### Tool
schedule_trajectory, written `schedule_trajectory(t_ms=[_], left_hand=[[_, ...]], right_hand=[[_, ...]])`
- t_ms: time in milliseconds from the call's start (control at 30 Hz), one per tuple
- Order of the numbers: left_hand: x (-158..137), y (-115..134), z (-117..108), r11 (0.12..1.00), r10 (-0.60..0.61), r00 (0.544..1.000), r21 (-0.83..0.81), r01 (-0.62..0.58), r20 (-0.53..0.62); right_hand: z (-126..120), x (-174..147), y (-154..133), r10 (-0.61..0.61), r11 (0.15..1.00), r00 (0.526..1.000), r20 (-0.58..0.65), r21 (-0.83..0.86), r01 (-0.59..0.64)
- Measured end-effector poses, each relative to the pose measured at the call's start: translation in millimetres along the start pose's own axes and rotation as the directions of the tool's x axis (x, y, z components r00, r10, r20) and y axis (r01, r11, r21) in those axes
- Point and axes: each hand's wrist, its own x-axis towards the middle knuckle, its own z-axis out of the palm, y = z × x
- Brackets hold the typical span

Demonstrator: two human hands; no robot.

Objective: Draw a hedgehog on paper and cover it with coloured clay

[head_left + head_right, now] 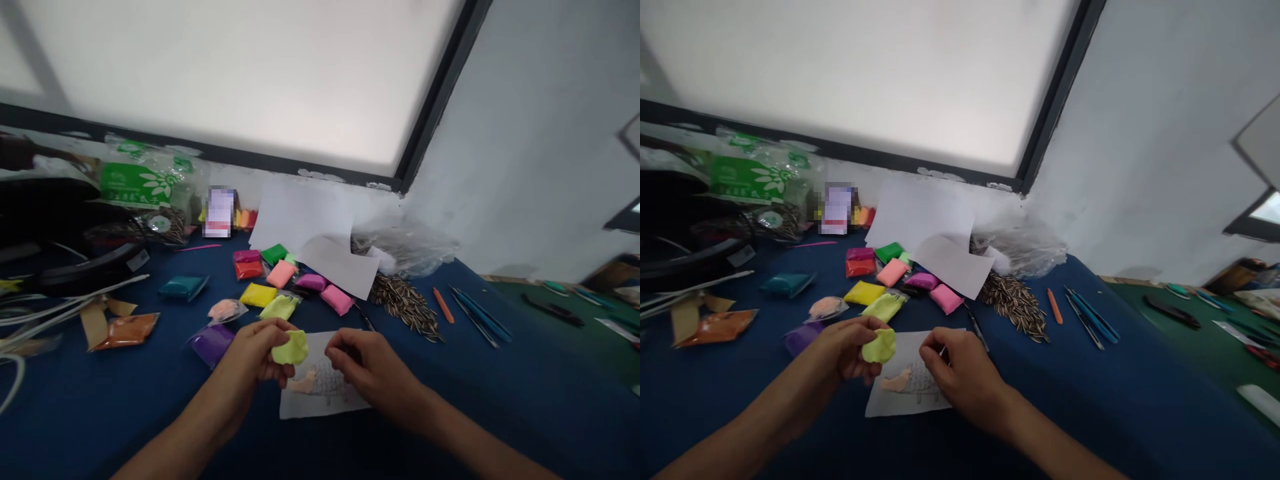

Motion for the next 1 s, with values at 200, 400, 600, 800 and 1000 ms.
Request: schedule_trajectory(t_ms=[200, 400, 600, 800, 1000], left_hand=[[4.4, -3.6, -1.7, 1.0, -0.007, 1.0, 0.026, 0.007, -0.01], [10.5, -10.3, -3.8, 1.0, -0.011, 1.0, 0.024, 0.011, 0.006], [16.4, -10.5, -8.8, 1.0, 0.023, 1.0, 0.006, -0.023, -0.021], [11.4, -8.2, -7.6, 0.999, -0.033, 0.999, 0.009, 0.033, 0.006], [1.7, -6.5, -3.0, 0.995, -0.089, 0.994, -0.044, 0.092, 0.056]], right_hand=[[-1.9, 44.7, -11.1, -0.048, 0.987, 0.998, -0.032, -0.155, 0.042], [10.5, 93.6, -20.4, -0.007, 0.959, 0.998, -0.06, -0.283, -0.01], [20.5, 111.5, -17.2, 0.05, 0.989, 0.998, -0.023, -0.138, -0.053], [5.7, 86.0, -17.1, 0.045, 0.967, 0.995, -0.094, 0.255, -0.019], [-3.5, 25.8, -20.8, 0.041, 0.857, 0.992, -0.118, 0.515, 0.026]])
